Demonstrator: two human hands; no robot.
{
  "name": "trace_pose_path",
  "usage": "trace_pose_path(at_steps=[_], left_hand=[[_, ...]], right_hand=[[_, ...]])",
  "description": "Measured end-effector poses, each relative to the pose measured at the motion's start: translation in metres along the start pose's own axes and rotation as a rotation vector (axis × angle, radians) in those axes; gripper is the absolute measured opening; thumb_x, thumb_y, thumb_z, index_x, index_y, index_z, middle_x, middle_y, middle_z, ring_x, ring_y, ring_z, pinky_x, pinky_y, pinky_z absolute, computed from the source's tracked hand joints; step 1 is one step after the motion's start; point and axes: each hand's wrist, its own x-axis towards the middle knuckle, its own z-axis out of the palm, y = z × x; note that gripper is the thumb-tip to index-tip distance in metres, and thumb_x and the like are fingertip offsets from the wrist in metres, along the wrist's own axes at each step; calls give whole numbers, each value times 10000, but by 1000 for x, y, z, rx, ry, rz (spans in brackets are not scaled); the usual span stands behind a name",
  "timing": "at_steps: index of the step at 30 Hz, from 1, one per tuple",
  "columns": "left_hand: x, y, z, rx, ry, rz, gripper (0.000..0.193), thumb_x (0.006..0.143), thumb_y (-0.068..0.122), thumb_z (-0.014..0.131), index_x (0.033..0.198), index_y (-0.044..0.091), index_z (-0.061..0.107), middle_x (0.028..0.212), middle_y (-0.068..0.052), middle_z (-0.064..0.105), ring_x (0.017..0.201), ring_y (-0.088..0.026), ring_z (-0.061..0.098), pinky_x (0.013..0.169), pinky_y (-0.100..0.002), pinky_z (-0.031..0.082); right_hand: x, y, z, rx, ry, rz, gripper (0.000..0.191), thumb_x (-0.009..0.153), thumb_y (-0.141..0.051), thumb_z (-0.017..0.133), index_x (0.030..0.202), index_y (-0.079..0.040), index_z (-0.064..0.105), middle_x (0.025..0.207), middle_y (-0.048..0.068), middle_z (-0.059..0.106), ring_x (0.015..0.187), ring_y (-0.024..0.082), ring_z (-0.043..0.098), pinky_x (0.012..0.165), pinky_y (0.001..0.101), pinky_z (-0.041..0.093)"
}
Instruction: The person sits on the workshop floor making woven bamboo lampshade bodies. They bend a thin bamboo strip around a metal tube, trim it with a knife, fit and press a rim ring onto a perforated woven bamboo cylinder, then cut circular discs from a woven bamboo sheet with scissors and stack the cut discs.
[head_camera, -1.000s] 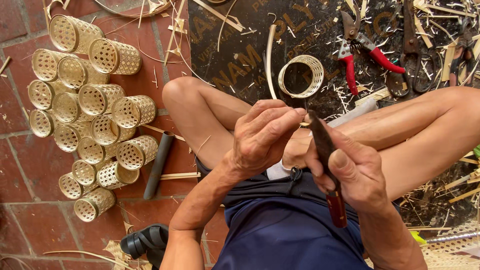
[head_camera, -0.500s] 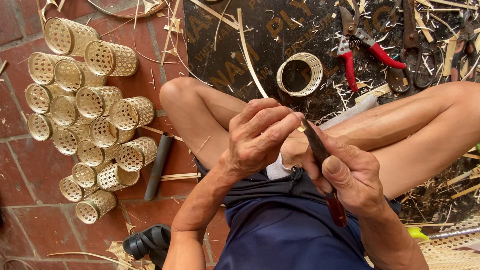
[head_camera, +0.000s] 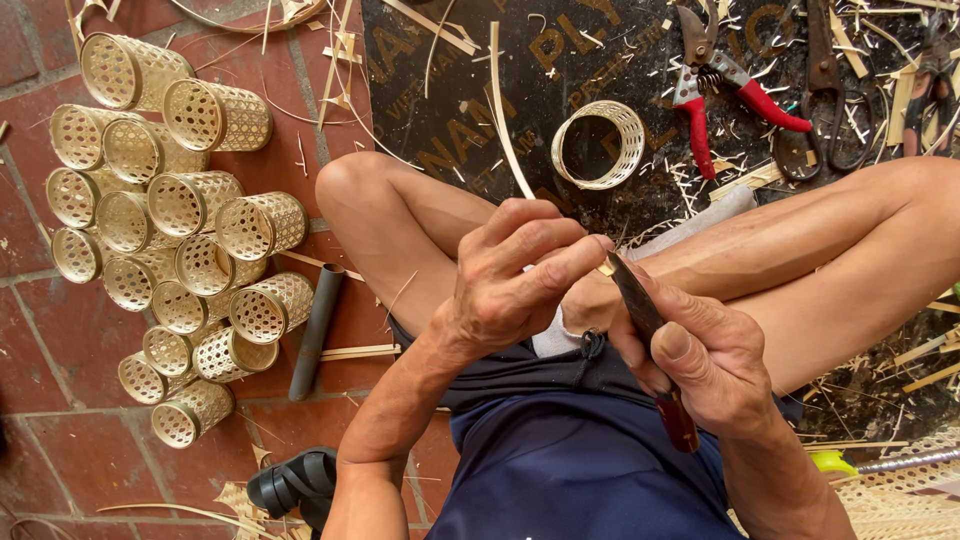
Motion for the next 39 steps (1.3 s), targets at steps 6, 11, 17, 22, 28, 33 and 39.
trace_pose_path(at_steps=[6,11,17,22,28,33,39], left_hand=[[0,1,-3,87,3,168,356,812,25,774,1149,-16,666,1010,-120,685,895,-294,666,789,-393,588],[-1,9,2,88,53,38,268,866,-22,747,1124,-14,672,1039,-119,699,953,-301,694,870,-405,609],[-3,7,13,72,98,-16,242,899,-25,767,1122,-24,673,1047,-134,694,997,-321,704,899,-430,618],[-13,6,19,112,88,-82,259,885,-57,797,1113,-7,686,1048,-121,711,996,-307,714,893,-417,620],[-15,0,22,121,62,-145,295,888,-57,791,1149,17,677,1089,-108,731,1043,-301,719,933,-395,603],[-12,8,26,87,78,-255,284,911,-24,789,1168,0,673,1137,-138,721,1093,-327,717,992,-423,600],[-11,25,13,-166,233,-443,181,982,-36,791,1112,1,670,1041,-95,724,902,-205,730,804,-288,612]], right_hand=[[-2,12,-2,138,-17,-25,510,1084,-284,646,1533,-81,513,894,155,640,630,96,496,552,219,439],[4,-5,11,113,-15,-64,543,1066,-293,660,1537,-63,515,850,137,650,589,87,510,519,212,443],[26,-40,28,137,-29,25,607,1073,-320,624,1573,0,495,867,81,612,629,76,484,553,207,413],[29,-35,17,32,71,178,632,1030,-329,585,1566,-11,477,730,36,568,521,42,444,466,198,396],[25,-23,4,174,-43,37,581,1084,-305,519,1588,-32,429,806,34,587,574,56,475,497,193,418],[49,-5,-5,-120,48,161,556,1063,-264,524,1583,-78,467,724,-38,499,527,30,405,472,181,366],[59,48,-25,-362,-18,95,514,1086,-219,582,1574,-80,497,825,-73,495,711,15,436,619,179,423]])
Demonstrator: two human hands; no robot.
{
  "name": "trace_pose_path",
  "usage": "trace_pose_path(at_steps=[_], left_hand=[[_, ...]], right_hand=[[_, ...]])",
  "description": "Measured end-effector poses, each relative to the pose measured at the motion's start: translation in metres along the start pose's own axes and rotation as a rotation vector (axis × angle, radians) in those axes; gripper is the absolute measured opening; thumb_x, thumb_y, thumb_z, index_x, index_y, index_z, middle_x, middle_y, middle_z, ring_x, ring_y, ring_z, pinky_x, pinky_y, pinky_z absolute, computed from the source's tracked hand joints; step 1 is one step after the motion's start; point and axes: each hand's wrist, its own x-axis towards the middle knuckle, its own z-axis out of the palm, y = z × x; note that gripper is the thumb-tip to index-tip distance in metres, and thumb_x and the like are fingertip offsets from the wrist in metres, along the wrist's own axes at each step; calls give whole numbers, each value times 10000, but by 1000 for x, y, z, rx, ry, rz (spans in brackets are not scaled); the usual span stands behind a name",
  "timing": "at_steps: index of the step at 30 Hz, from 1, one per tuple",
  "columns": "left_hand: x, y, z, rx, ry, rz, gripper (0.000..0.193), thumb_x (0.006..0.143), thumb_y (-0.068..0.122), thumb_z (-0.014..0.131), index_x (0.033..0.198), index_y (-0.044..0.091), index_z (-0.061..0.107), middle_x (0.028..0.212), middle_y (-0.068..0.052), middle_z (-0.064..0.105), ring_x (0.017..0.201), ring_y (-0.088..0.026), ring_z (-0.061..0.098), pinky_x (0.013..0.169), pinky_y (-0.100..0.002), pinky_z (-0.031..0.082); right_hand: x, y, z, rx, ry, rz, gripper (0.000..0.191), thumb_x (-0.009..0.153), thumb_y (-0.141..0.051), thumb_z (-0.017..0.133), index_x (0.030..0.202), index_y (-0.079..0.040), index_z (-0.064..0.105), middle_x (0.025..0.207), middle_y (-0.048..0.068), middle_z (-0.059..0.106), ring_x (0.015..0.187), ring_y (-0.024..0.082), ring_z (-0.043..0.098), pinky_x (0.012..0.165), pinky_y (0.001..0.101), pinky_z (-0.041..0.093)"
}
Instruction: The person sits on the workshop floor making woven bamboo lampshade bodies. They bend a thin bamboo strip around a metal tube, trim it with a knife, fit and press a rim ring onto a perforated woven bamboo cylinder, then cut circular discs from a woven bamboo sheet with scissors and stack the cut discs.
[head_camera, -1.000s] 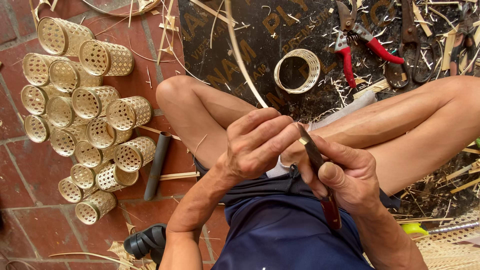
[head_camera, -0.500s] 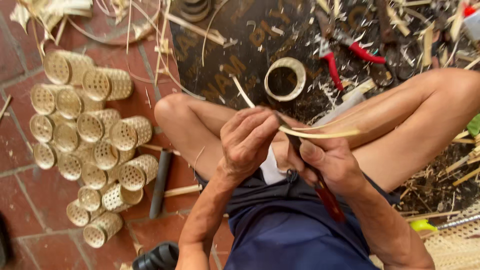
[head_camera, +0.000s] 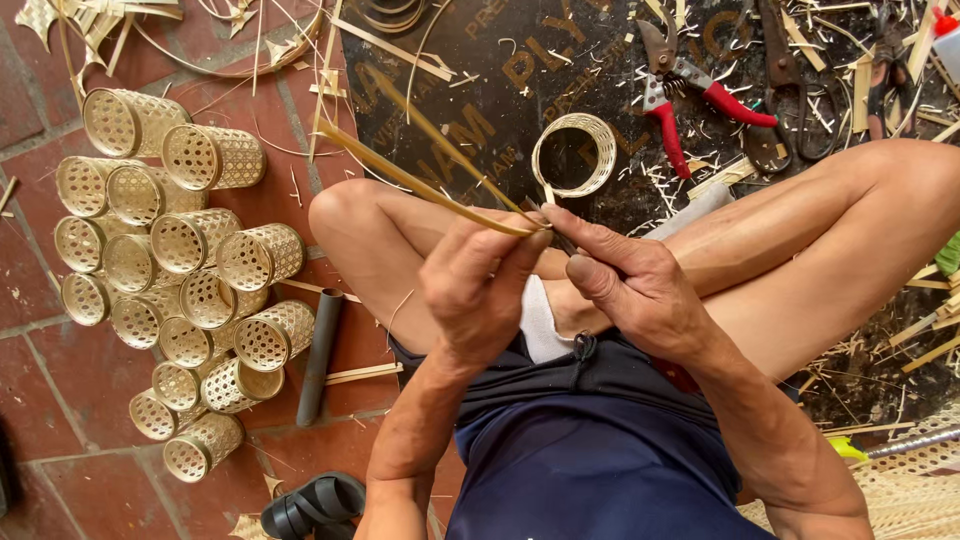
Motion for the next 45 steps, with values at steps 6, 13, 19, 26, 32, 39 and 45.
trace_pose_path(at_steps=[6,13,19,26,32,39,45], left_hand=[[14,-13,-60,-707,325,-229,98,1076,19,636,1139,-38,684,1037,-141,733,827,-206,736,700,-369,637],[2,-84,-49,-1257,402,-703,194,1078,163,625,1174,5,683,981,-120,720,864,-228,723,759,-381,619],[-6,-109,-31,-1459,465,-886,181,1079,168,615,1152,13,675,964,-89,711,887,-215,726,781,-349,625],[-5,-112,-15,-1328,398,-682,183,1081,159,589,1193,28,652,1081,-140,733,974,-265,743,831,-408,635],[-12,-110,19,-1314,405,-620,177,1112,157,590,1217,24,640,1132,-154,729,1026,-282,740,886,-420,626],[-32,-97,8,-1202,404,-676,196,1086,167,611,1209,23,660,1111,-152,740,1076,-308,726,946,-477,603],[-31,-86,-28,-1303,391,-497,228,1102,168,586,1291,59,652,1023,-118,695,965,-275,683,915,-469,582]], right_hand=[[44,27,-15,-6,-37,380,527,1017,-262,541,1535,-167,507,668,-43,529,514,46,435,451,221,392],[208,-12,-155,-878,220,107,325,1054,-267,496,1324,-136,618,688,26,634,505,124,534,473,276,458],[238,18,-209,-1372,262,141,213,1088,-184,519,1232,-81,637,784,68,655,604,151,587,554,280,493],[199,12,-201,-1350,582,-215,132,1128,-86,547,1125,-18,659,896,117,679,719,182,649,648,285,533],[70,-2,-70,418,319,-213,253,1062,-254,551,1023,-30,661,1047,139,741,711,162,697,584,309,607],[33,35,-36,813,343,-226,207,1110,-144,652,1157,55,685,1015,173,712,827,213,687,761,362,589],[32,53,-44,689,195,-52,209,1068,-135,642,1111,60,701,976,157,731,766,212,700,711,326,579]])
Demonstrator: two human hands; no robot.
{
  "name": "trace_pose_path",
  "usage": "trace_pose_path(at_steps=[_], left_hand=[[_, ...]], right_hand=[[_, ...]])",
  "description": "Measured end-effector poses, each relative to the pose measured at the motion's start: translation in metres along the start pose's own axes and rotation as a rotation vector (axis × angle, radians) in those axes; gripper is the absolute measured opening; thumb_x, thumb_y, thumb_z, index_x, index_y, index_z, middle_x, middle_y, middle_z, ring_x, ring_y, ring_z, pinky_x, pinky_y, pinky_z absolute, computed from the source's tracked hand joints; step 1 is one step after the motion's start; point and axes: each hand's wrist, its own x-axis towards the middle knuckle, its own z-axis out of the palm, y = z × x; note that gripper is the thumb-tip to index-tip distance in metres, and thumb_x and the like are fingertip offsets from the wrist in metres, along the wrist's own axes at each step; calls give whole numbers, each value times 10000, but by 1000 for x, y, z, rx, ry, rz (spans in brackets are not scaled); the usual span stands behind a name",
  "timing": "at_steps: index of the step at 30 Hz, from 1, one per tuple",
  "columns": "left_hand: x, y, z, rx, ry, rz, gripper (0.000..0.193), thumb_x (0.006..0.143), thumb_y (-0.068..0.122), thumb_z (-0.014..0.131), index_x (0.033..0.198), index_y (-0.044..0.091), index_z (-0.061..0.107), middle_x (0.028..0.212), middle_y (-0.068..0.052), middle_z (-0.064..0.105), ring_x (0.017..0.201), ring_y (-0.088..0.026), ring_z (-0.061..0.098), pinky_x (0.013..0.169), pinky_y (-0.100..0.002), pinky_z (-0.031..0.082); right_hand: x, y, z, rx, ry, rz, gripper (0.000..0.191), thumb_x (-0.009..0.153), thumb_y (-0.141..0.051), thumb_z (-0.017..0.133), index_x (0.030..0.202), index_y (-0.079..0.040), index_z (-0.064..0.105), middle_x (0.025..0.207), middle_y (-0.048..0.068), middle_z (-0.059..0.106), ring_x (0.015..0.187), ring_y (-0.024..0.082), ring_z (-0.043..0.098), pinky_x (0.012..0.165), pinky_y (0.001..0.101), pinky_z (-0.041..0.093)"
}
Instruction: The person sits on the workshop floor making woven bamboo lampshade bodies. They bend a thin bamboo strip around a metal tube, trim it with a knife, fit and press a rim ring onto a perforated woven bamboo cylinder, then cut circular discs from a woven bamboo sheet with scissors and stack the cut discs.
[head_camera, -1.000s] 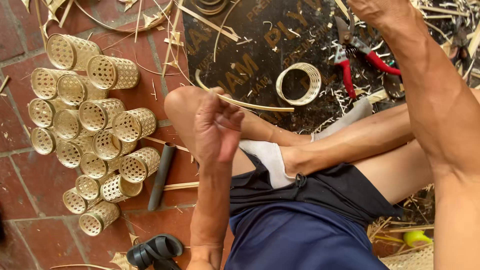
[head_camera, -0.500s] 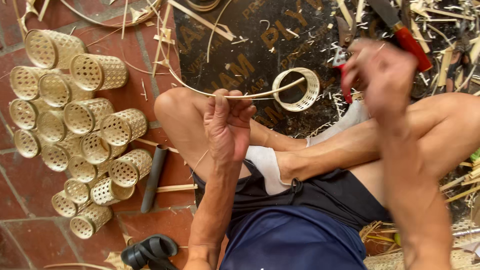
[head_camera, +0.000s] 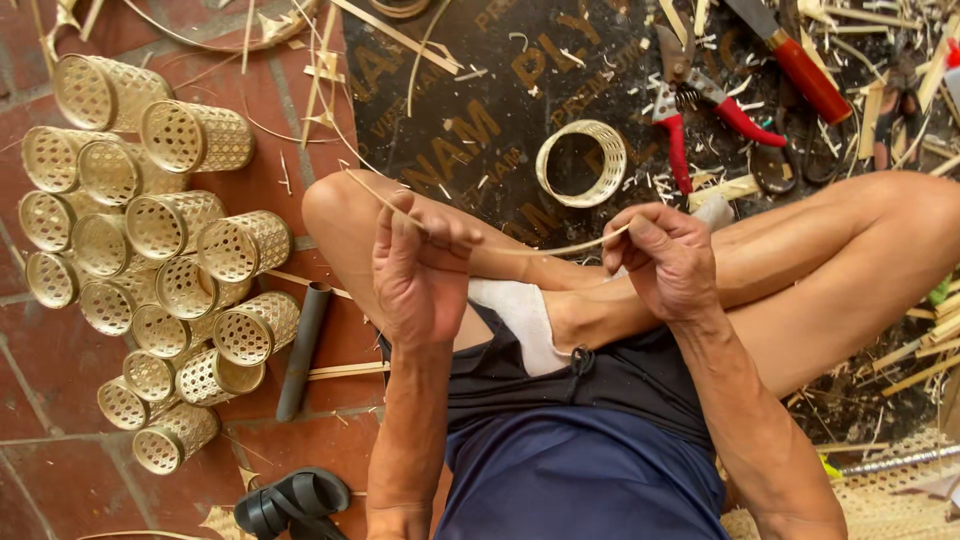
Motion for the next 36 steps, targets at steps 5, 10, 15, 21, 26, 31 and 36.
trace_pose_path(at_steps=[5,10,15,21,26,31,36], left_hand=[[-6,24,14,29,-119,74,221,1117,154,594,1313,59,631,1045,-92,662,907,-208,621,825,-380,524],[-11,54,20,155,-236,255,283,1113,119,619,1370,12,670,888,-80,681,780,-144,611,674,-270,482],[-15,55,36,605,-235,208,159,1056,24,634,1190,-11,712,1010,-109,703,783,-138,615,661,-258,484],[3,41,68,1014,-390,109,163,1061,-42,666,1218,-22,707,971,-60,692,857,-112,648,742,-229,506],[23,21,78,1124,-402,112,156,995,-12,711,1147,13,731,901,-38,717,789,-94,629,657,-232,447],[23,9,80,1086,-457,169,134,979,13,769,1109,20,734,889,-33,685,727,-92,590,627,-242,444],[19,4,82,1170,-478,263,146,951,4,799,1075,39,731,850,-29,671,695,-104,555,618,-253,428]], right_hand=[[17,-5,-14,-347,-27,33,167,1061,-121,633,1084,26,710,941,124,730,759,180,690,709,308,588],[75,-58,-40,-1798,304,-492,288,1054,-252,686,1215,-15,721,1138,177,708,1018,287,671,901,455,563],[123,-43,-78,-2285,134,-141,1180,736,-699,838,1534,44,389,1367,356,449,1130,464,521,816,594,467],[137,-56,-89,-1987,151,-108,995,798,-379,859,1546,77,388,1300,306,575,1126,404,591,935,484,503],[67,-96,-27,-1451,85,-84,534,926,-164,678,1425,9,593,966,144,633,809,211,606,739,349,512],[-18,-102,50,-1470,-258,-460,679,830,-120,751,1453,29,524,1045,132,611,842,216,634,719,350,540],[-34,-106,95,-1600,-284,-536,742,692,-108,778,1386,24,551,1128,206,646,883,325,658,763,443,543]])
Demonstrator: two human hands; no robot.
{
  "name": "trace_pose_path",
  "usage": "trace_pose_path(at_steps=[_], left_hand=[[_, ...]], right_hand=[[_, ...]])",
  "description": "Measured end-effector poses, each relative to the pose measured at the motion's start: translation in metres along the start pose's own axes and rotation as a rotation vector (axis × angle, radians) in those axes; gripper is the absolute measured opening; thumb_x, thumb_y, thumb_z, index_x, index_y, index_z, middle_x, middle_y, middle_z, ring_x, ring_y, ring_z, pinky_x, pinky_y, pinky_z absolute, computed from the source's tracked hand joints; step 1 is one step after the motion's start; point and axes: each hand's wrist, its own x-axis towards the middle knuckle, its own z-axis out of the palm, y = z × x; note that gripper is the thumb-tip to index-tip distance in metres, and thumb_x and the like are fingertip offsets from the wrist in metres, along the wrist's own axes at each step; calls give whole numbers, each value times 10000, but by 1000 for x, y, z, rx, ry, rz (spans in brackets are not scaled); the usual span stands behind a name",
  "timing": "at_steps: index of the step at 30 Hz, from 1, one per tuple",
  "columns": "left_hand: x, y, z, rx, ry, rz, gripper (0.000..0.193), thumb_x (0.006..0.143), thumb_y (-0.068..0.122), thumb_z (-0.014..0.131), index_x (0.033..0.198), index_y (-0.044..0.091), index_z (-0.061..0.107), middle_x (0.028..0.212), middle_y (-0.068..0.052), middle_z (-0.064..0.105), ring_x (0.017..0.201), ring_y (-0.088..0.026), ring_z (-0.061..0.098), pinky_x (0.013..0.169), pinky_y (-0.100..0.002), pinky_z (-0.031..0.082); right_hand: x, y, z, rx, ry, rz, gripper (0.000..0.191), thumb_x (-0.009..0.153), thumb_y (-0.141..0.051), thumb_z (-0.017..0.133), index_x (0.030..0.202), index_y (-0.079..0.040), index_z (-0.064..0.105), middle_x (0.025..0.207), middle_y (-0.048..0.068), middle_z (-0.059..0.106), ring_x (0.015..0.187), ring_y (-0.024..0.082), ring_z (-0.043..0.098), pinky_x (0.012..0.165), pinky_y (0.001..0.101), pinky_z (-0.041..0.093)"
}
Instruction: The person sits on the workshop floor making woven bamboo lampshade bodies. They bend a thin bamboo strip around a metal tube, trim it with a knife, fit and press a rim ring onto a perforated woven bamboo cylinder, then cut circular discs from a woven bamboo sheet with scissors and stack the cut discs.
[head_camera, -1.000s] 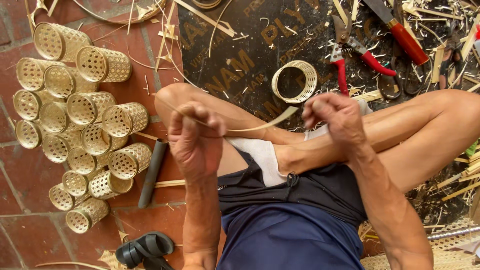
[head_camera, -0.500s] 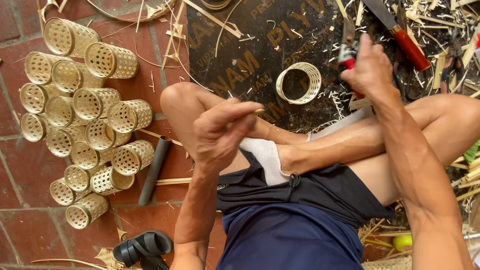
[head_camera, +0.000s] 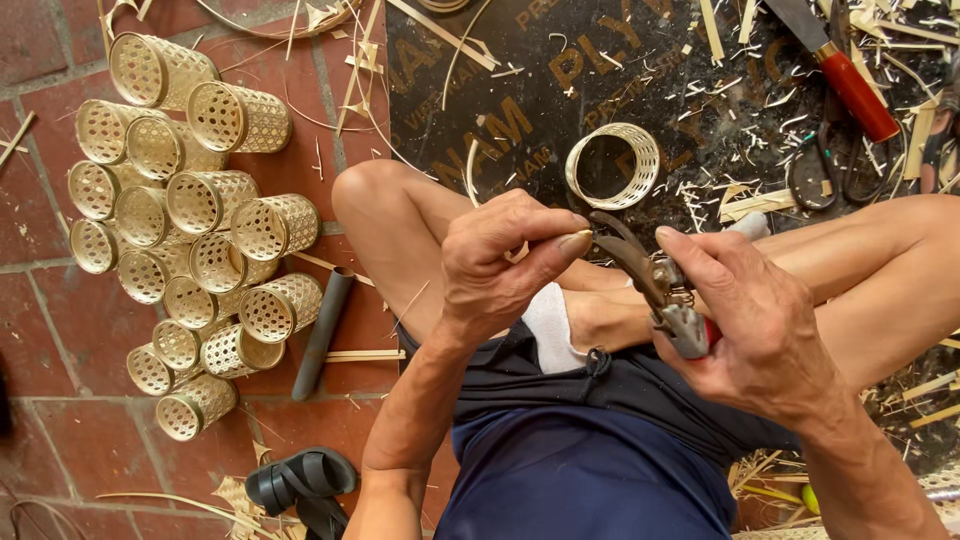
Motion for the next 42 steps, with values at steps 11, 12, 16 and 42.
trace_pose_path(at_steps=[11,12,16,42], left_hand=[[-1,0,-2,102,25,78,180,913,-10,810,1056,58,723,809,-20,663,660,-120,543,604,-268,431],[-1,-1,-2,106,23,83,180,914,-10,811,1055,61,724,810,-19,665,661,-120,541,606,-267,432],[-2,-4,-2,175,12,95,179,901,-5,819,1039,63,727,792,-15,657,713,-137,557,599,-266,442],[3,-53,5,-1178,27,-17,150,1034,280,660,1073,156,733,868,5,607,884,-161,484,976,-402,408]], right_hand=[[5,-10,-2,-72,6,-76,679,688,-107,792,1321,13,577,1038,176,667,896,346,686,765,446,552],[5,-9,-2,-56,4,-81,645,705,-84,776,1310,17,577,1007,169,668,875,339,688,752,439,551],[-3,6,3,-13,-33,-74,468,793,-19,759,1228,24,592,814,118,627,720,288,669,664,418,528],[-7,92,21,1320,433,12,283,1105,-210,592,1258,4,695,1148,196,734,892,219,746,729,328,622]])
